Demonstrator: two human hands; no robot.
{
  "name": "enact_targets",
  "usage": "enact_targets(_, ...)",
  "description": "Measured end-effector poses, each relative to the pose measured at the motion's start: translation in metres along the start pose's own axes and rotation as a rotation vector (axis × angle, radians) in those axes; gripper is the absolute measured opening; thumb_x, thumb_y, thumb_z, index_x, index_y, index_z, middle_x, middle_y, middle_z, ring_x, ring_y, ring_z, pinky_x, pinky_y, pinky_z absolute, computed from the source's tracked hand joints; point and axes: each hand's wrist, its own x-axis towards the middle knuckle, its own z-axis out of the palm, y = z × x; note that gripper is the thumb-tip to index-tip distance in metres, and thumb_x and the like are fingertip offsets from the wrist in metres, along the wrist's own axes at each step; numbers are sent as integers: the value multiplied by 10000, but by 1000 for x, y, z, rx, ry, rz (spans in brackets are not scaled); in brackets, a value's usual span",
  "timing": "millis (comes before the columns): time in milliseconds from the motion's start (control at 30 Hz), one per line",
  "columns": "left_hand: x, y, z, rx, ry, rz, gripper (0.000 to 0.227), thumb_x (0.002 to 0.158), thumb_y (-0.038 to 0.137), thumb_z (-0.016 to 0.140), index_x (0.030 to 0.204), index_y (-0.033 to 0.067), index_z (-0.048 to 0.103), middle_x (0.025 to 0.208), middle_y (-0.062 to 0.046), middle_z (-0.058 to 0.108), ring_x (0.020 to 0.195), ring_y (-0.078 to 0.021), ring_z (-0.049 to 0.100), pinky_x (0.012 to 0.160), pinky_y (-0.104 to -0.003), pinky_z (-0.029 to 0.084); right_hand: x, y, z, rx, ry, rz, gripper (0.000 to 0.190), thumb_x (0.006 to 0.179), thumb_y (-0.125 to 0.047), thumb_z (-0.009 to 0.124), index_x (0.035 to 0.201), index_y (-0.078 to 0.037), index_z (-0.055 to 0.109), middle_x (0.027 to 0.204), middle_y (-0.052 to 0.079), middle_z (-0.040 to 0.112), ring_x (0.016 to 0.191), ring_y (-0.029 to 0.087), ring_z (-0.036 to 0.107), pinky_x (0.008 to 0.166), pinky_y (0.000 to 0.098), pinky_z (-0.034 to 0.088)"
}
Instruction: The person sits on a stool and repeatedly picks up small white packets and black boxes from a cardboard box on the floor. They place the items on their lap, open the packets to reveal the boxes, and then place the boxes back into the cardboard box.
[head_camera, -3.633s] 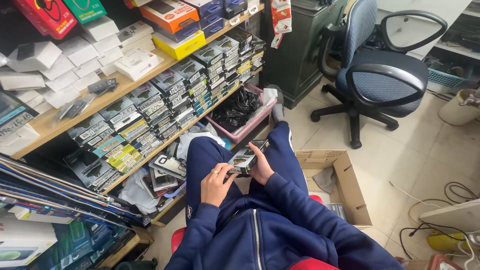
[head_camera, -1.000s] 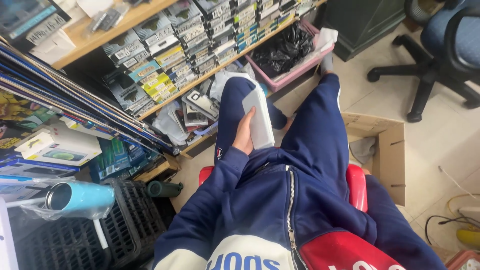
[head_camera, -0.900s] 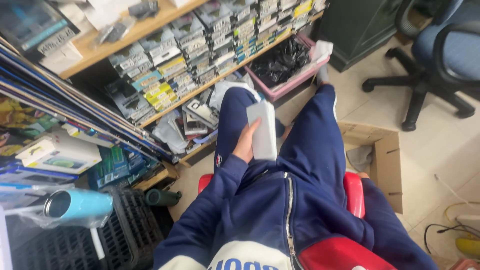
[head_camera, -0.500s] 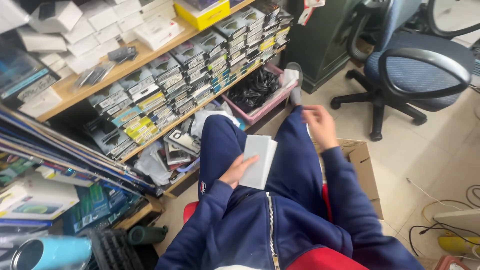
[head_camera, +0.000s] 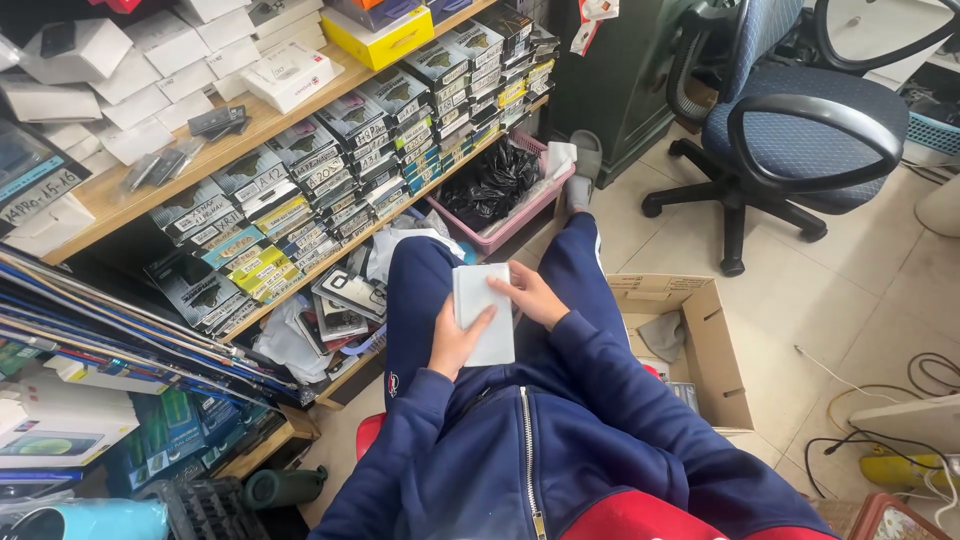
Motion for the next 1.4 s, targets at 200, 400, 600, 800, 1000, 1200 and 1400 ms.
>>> enact_targets(200, 1, -6, 1, -57, -28, -26, 475, 912, 386, 782, 1245, 85, 625, 1083, -124, 710, 1057, -204, 651, 917, -416, 546, 1, -3, 3, 55, 16, -27, 375, 890, -304, 831, 1091, -63, 626, 921, 156, 718, 810, 204, 704, 631, 356, 638)
enact_targets(400, 19, -45, 5, -131, 34, -50, 482, 1019, 356, 662, 1363, 31, 568, 1226, -191, 668, 1207, -269, 607, 1024, -459, 501, -11, -13, 6, 6, 141, -67, 388, 850, -217, 864, 1131, -59, 648, 970, 166, 735, 866, 210, 694, 699, 359, 630)
enact_targets(600, 17, -42, 0, -104, 70, -48, 515, 998, 354, 684, 1373, 26, 554, 1201, -197, 662, 1194, -285, 616, 998, -460, 513, 0, 7, 5, 50, 179, -162, 371, 880, -191, 845, 1185, -120, 645, 962, 100, 720, 882, 190, 702, 712, 339, 603)
enact_targets(800, 16, -34, -1, -141, 84, -100, 536, 982, 442, 707, 1350, 75, 573, 1186, -134, 675, 1159, -228, 638, 975, -419, 528, 1, 6, -3, 114, 208, -138, 374, 947, -180, 772, 1292, -169, 628, 862, 54, 721, 735, 104, 699, 576, 227, 606)
enact_targets(1000, 13, -29, -2, -134, 60, -114, 517, 965, 439, 718, 1304, 75, 577, 1132, -117, 661, 1118, -219, 632, 950, -419, 530, -3, -1, -1, 97, 204, -137, 329, 958, -188, 770, 1254, -159, 629, 873, 77, 725, 758, 128, 709, 632, 262, 615)
enact_targets(1200, 16, -36, 1, -105, 47, -81, 473, 965, 412, 715, 1277, 79, 589, 1096, -116, 671, 1093, -220, 639, 926, -423, 536, 9, 17, -9, 53, 228, -130, 139, 982, -238, 766, 1079, -182, 683, 877, 63, 717, 779, 112, 671, 695, 260, 580)
enact_targets(1400, 17, -39, 0, -50, -3, -66, 534, 950, 460, 723, 1310, 97, 569, 1116, -122, 675, 1102, -236, 646, 923, -422, 544, 13, 22, -6, 43, 236, -25, 206, 1054, -380, 659, 936, -211, 673, 860, 13, 720, 770, 61, 601, 719, 219, 514)
